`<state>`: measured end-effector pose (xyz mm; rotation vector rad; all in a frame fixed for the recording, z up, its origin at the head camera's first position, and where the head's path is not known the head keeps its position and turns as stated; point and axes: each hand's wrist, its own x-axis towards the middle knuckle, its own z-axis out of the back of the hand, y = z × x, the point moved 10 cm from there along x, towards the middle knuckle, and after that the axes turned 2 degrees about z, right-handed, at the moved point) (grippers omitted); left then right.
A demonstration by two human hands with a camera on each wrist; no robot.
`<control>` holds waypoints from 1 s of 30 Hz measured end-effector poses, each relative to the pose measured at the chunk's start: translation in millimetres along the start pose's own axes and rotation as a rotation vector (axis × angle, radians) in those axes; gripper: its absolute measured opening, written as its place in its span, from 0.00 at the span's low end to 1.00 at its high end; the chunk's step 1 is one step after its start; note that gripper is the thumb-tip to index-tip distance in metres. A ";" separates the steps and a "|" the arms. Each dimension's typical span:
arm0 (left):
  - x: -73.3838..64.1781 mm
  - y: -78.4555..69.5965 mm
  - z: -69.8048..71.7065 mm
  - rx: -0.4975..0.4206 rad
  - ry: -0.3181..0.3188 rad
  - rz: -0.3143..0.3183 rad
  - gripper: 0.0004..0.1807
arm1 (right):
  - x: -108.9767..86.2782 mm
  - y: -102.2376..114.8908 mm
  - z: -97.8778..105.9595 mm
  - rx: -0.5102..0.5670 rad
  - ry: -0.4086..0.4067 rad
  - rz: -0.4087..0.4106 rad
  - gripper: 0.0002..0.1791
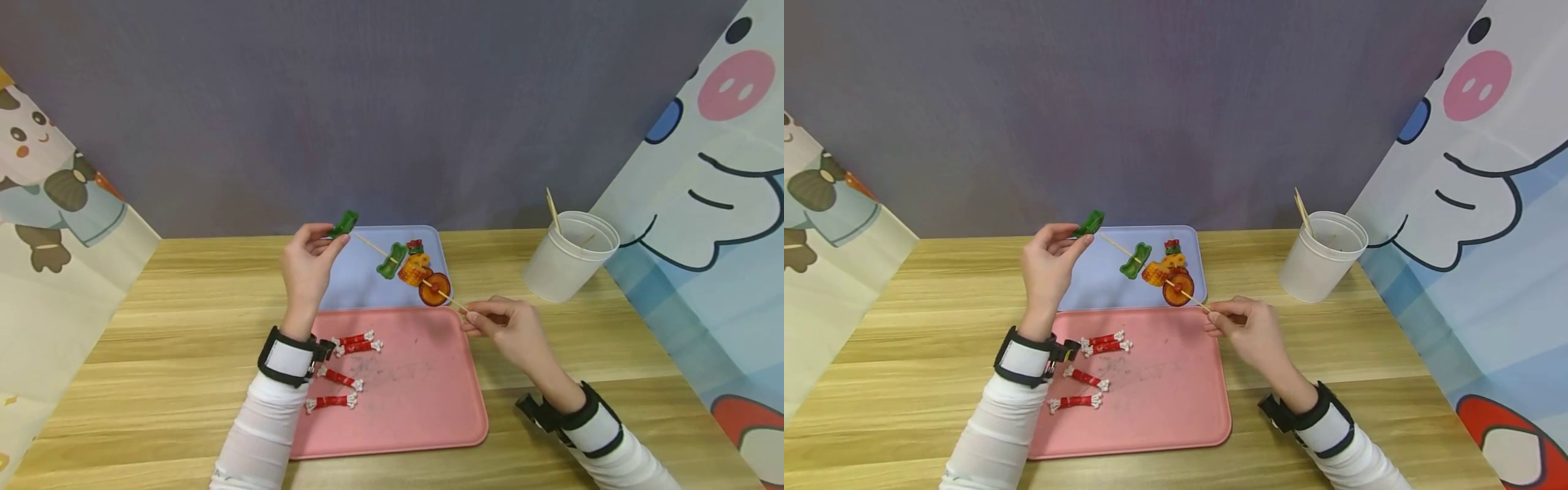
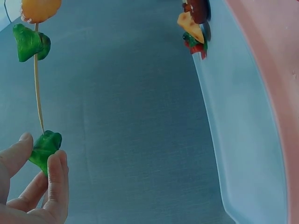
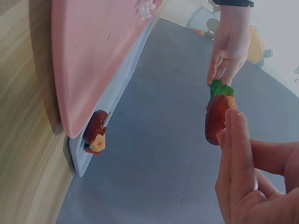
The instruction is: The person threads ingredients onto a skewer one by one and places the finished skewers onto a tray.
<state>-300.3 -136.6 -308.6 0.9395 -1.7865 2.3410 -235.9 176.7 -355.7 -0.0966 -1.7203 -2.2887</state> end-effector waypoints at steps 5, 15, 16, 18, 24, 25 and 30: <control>-0.9 -1.1 -1.1 0.003 0.009 0.002 0.19 | 0.1 -0.2 0.4 -0.012 -0.001 0.005 0.10; -2.9 -2.9 -7.0 0.000 0.032 0.008 0.19 | 1.3 -1.8 -0.1 -0.019 0.001 0.007 0.09; -3.2 -2.9 -7.7 0.000 0.036 0.010 0.20 | 1.2 -1.9 -0.1 -0.016 -0.001 0.004 0.09; -3.6 -2.9 -8.9 0.000 0.040 0.015 0.20 | 1.0 -2.8 -0.1 -0.006 -0.005 -0.003 0.10; -4.4 -5.3 -10.6 -0.011 0.040 0.007 0.19 | 0.3 -1.7 -0.1 -0.013 -0.003 -0.002 0.11; -5.5 -10.0 -10.4 -0.010 0.041 0.003 0.18 | 0.2 -1.1 -0.3 -0.016 -0.001 -0.001 0.11; -11.7 -34.2 -9.5 0.014 0.045 -0.011 0.16 | 0.3 -1.1 -0.9 -0.008 0.003 -0.009 0.11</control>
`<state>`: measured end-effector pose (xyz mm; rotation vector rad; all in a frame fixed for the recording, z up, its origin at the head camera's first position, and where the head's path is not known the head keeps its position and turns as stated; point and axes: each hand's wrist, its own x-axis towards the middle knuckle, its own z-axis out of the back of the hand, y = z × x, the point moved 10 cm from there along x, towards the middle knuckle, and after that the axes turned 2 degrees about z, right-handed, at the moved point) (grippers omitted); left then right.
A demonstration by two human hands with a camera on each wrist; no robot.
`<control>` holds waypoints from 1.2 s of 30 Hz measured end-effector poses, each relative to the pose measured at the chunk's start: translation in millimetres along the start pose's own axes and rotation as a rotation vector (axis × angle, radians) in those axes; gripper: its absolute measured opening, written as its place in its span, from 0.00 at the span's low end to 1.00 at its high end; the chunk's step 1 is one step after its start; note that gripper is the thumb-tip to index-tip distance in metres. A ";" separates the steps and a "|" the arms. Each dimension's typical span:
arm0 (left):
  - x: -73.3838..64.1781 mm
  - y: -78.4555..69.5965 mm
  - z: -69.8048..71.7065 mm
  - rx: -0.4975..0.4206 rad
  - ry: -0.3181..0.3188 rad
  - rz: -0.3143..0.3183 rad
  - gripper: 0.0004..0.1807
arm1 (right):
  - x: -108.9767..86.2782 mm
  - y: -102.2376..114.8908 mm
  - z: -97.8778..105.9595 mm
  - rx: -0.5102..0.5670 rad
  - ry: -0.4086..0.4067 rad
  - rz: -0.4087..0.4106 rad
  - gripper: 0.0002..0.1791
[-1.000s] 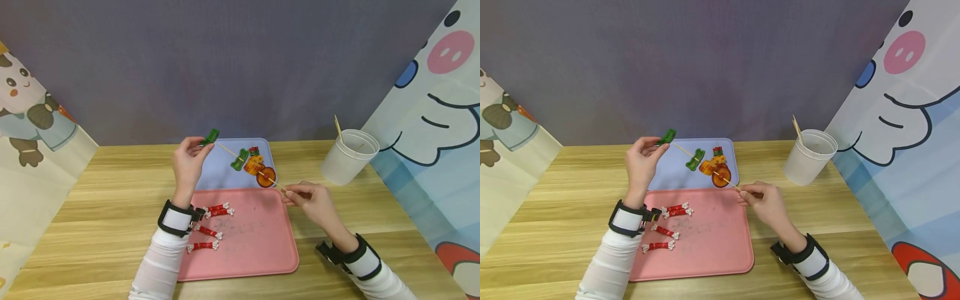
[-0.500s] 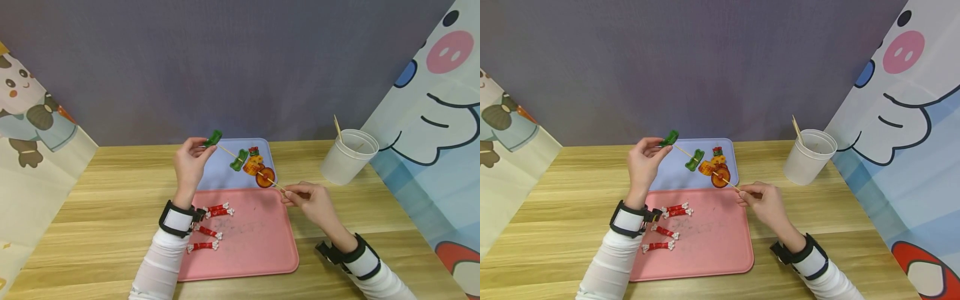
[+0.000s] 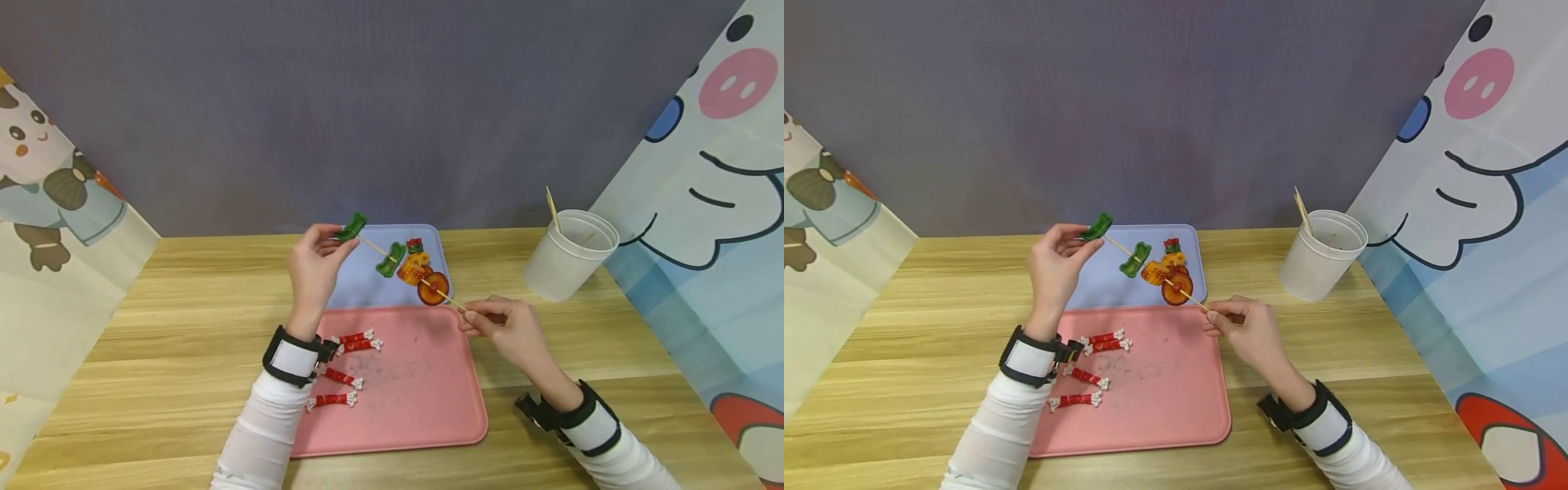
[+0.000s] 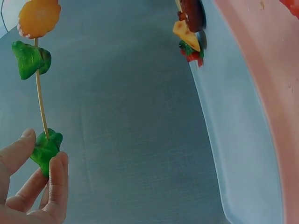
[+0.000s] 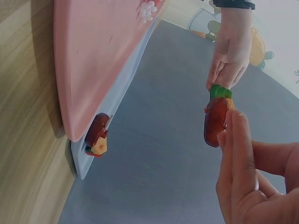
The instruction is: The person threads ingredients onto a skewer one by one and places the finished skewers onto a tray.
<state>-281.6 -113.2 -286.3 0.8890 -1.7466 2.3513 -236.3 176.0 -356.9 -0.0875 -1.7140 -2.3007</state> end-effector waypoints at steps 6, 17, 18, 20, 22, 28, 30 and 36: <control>-0.6 -8.4 -0.5 0.000 0.000 -0.026 0.15 | 0.7 -0.6 0.6 -0.013 -0.008 0.000 0.10; -2.6 -13.2 -0.7 0.004 -0.018 -0.077 0.15 | -0.3 2.8 -0.6 0.007 0.002 0.002 0.11; -2.8 -13.7 -0.7 0.007 -0.019 -0.080 0.15 | -0.4 2.8 -0.7 0.010 0.002 0.001 0.11; -3.1 -13.9 -0.9 0.012 -0.021 -0.084 0.14 | -0.7 2.3 -0.7 0.018 0.003 -0.003 0.11; -2.8 -11.5 -1.8 0.012 -0.021 -0.084 0.15 | -0.8 1.6 -0.4 0.022 0.004 -0.007 0.11; 1.0 10.2 -5.8 0.008 -0.023 -0.086 0.15 | 0.3 0.8 1.6 -0.010 -0.005 0.005 0.10; 2.2 18.1 -6.9 0.012 -0.022 -0.089 0.16 | 0.7 0.9 1.9 -0.014 -0.005 0.012 0.10; 1.4 22.7 -7.9 0.033 -0.016 -0.085 0.17 | 0.8 1.7 2.7 -0.027 -0.006 0.022 0.10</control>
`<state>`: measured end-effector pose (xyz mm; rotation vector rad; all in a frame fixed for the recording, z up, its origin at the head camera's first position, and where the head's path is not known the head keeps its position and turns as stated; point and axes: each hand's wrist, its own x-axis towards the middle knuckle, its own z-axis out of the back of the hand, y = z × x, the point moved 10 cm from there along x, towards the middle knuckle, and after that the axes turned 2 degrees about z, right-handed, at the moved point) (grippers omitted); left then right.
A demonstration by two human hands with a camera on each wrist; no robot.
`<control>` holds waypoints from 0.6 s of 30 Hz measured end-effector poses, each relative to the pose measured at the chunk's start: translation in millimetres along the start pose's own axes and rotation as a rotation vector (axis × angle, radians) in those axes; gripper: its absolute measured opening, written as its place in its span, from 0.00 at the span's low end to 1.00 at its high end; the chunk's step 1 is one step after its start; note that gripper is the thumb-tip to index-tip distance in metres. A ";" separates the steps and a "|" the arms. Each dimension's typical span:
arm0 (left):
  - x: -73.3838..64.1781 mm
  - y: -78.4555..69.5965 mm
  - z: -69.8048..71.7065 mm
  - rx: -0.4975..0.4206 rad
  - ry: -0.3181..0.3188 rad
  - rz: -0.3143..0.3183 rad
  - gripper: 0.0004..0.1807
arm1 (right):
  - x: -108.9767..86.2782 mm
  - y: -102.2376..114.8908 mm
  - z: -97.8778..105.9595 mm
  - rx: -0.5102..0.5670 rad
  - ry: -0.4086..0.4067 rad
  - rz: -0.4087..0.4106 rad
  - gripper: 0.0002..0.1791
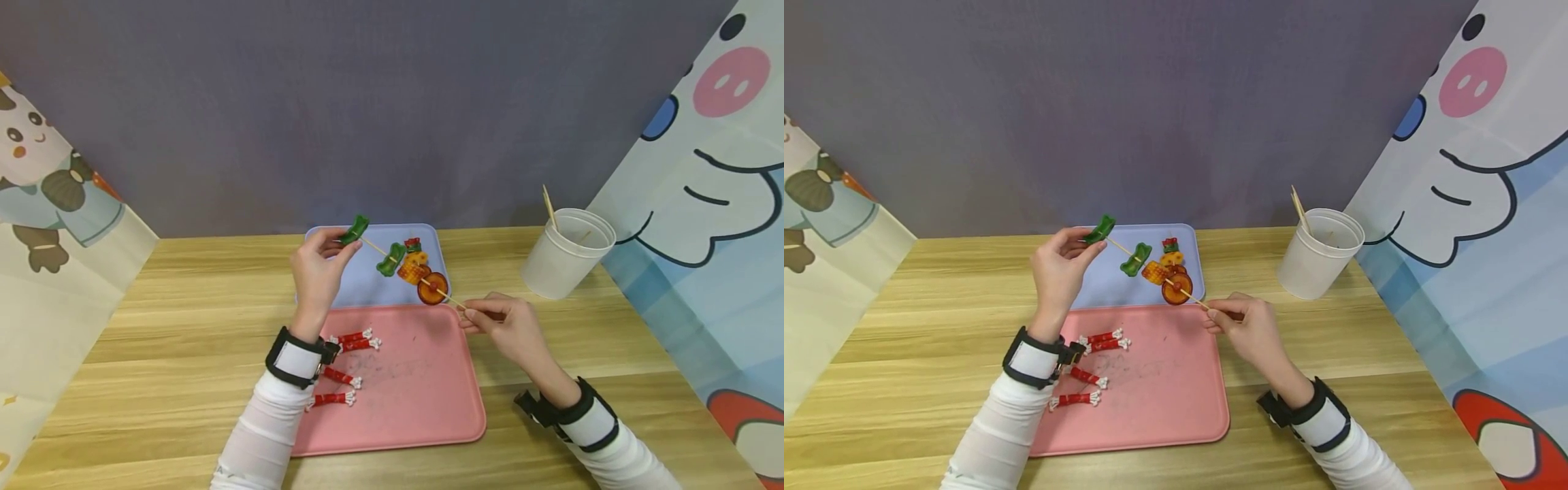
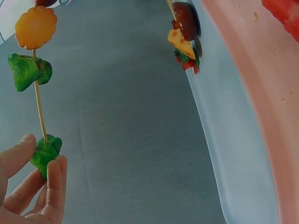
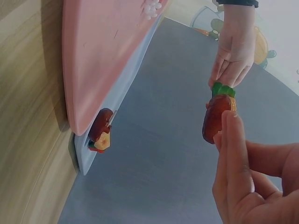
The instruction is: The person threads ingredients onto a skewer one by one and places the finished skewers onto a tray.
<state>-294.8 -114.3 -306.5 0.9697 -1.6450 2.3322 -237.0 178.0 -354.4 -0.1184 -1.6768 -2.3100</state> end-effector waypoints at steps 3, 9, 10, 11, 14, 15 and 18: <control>-0.4 -0.6 -0.3 0.009 0.000 -0.003 0.16 | 0.0 0.1 -0.1 0.007 0.000 0.006 0.10; -0.8 -1.9 -1.7 0.000 0.000 -0.005 0.15 | 0.6 -1.2 0.2 0.028 0.009 0.008 0.10; -0.9 -1.9 -2.0 -0.006 0.001 -0.004 0.15 | 0.7 -1.5 0.3 0.027 0.012 0.005 0.10; -1.0 -2.0 -2.0 -0.008 0.001 -0.003 0.15 | 0.7 -1.8 0.6 0.024 0.013 0.002 0.10; -1.1 -2.5 -2.5 -0.005 0.006 -0.010 0.15 | 1.1 -2.3 1.3 0.023 0.015 -0.001 0.11; -1.2 -2.6 -2.6 -0.002 0.009 -0.013 0.15 | 1.3 -2.2 1.5 0.019 0.014 0.001 0.10; -1.4 -3.7 -3.4 0.015 0.016 -0.030 0.14 | 2.0 -1.7 2.4 0.007 0.007 0.012 0.10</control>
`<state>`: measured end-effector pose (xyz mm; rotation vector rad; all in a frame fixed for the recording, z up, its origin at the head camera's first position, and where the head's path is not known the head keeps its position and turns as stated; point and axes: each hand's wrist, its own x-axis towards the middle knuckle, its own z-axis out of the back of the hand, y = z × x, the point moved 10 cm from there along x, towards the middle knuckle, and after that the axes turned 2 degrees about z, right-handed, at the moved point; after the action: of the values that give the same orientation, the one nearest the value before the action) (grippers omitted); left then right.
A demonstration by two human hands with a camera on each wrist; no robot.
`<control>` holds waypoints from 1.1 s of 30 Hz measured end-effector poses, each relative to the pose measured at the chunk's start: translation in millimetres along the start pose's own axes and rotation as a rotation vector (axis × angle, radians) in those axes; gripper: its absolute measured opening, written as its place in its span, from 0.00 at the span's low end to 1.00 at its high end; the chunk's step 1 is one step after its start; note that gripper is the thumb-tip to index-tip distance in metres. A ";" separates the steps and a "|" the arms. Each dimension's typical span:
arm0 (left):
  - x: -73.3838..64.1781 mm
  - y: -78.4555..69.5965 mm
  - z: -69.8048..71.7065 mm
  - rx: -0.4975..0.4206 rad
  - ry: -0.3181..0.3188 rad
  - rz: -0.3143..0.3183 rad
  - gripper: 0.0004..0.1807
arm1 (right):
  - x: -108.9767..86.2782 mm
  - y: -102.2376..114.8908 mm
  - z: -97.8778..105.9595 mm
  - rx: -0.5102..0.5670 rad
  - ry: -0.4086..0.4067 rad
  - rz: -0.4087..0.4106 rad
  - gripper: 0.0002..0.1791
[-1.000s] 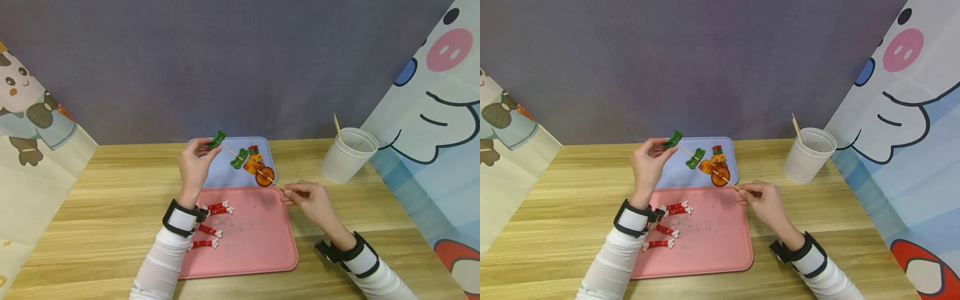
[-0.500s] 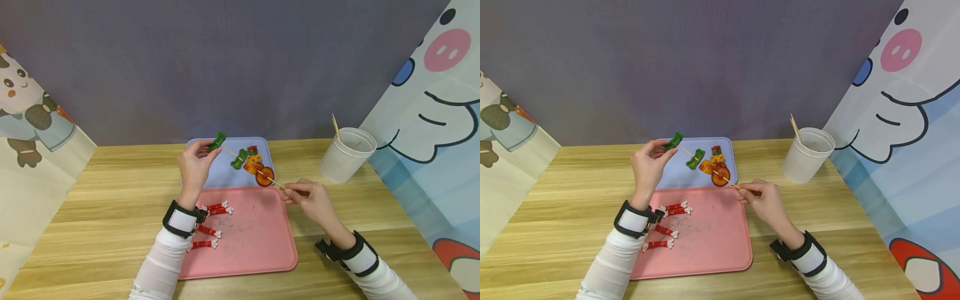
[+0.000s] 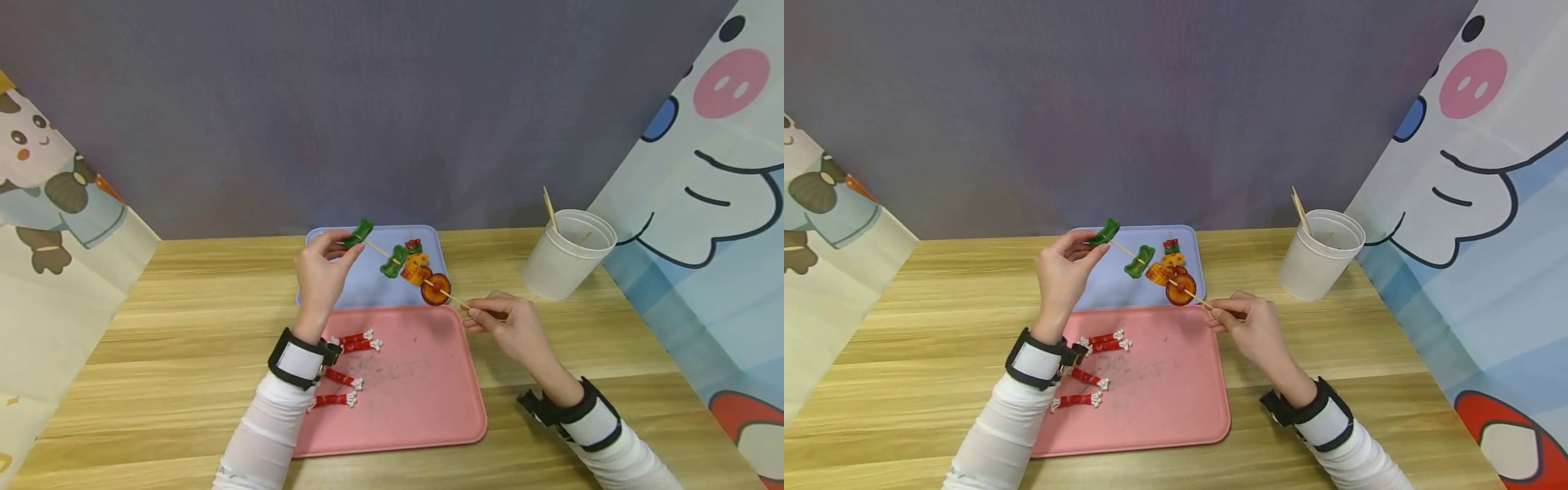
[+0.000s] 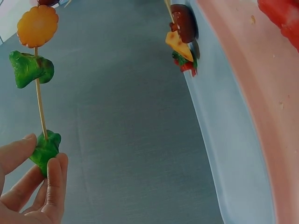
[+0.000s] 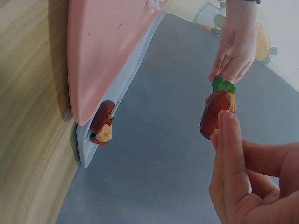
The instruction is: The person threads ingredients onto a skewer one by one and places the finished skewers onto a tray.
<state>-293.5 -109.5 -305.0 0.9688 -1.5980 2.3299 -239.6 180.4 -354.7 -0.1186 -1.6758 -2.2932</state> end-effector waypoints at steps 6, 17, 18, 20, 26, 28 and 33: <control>-0.3 0.2 -1.1 0.007 -0.002 -0.013 0.14 | 0.1 1.1 1.5 -0.028 -0.011 0.010 0.10; -1.9 1.6 -1.5 -0.001 -0.002 0.011 0.14 | -1.0 -0.2 0.4 -0.011 -0.015 0.013 0.09; -2.1 1.5 -1.7 0.001 -0.003 0.013 0.14 | -1.2 0.1 0.1 -0.007 -0.014 0.016 0.09; -2.8 1.1 -3.5 0.005 0.009 0.017 0.14 | -1.1 0.4 -0.2 0.002 -0.014 0.020 0.09; -4.5 1.2 -8.0 -0.012 0.032 0.022 0.14 | -1.4 -0.2 -1.2 0.010 -0.007 0.010 0.09; -4.3 0.9 -6.9 -0.024 0.022 0.020 0.14 | -1.7 -0.4 -1.9 0.009 -0.004 0.004 0.10; -3.6 1.6 -6.7 -0.022 0.025 0.027 0.14 | -2.4 -0.8 -2.6 0.001 -0.005 -0.006 0.10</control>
<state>-294.3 -103.4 -309.8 0.9153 -1.6341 2.3279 -237.2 178.5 -356.9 -0.1199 -1.6819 -2.2979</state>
